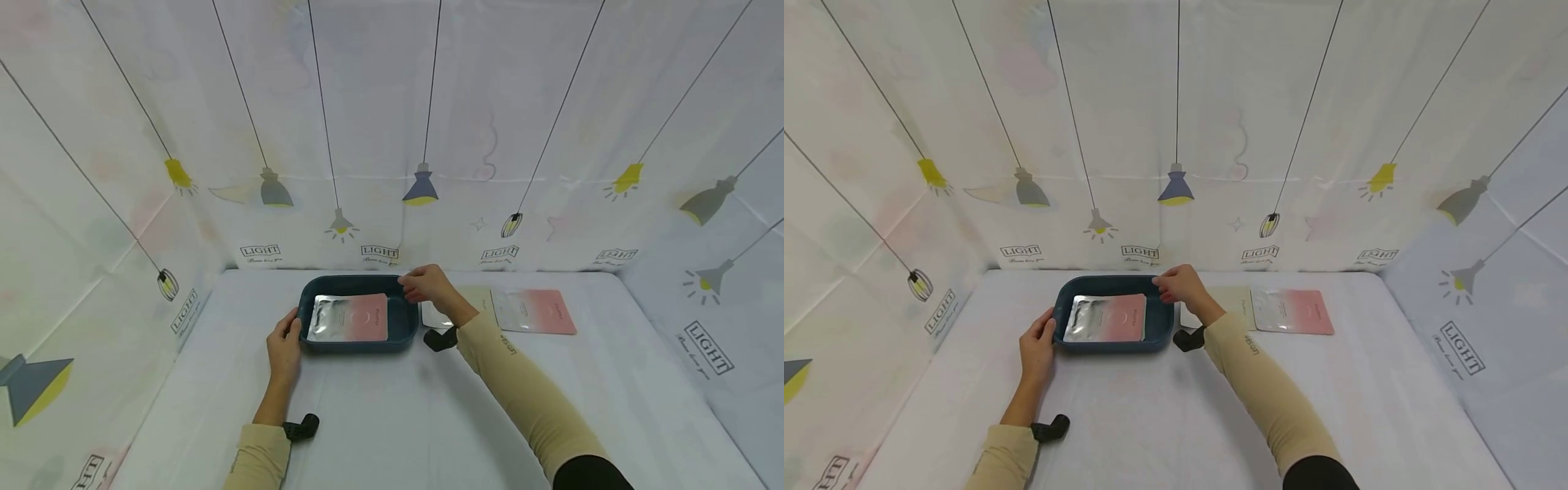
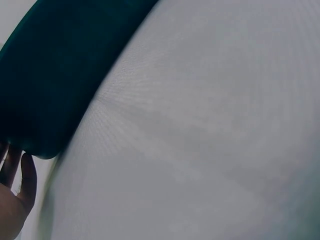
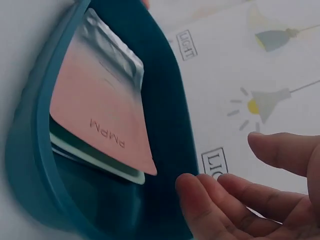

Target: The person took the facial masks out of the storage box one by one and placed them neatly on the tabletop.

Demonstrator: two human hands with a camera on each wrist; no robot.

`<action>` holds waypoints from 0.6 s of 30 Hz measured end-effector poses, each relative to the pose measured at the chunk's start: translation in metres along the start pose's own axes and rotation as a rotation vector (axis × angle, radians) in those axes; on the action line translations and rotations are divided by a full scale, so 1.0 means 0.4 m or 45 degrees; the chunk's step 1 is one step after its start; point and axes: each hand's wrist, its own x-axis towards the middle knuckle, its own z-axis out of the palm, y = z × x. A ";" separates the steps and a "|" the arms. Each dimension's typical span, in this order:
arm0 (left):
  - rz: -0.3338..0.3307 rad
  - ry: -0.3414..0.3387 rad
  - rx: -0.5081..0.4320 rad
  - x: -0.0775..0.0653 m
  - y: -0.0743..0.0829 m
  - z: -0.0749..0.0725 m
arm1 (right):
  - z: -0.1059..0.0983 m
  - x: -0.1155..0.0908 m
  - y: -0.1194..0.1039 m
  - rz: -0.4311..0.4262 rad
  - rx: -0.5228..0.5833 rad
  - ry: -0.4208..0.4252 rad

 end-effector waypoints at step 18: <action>0.019 0.008 0.000 0.000 -0.005 0.002 | 0.151 0.014 0.037 0.073 -0.475 -0.025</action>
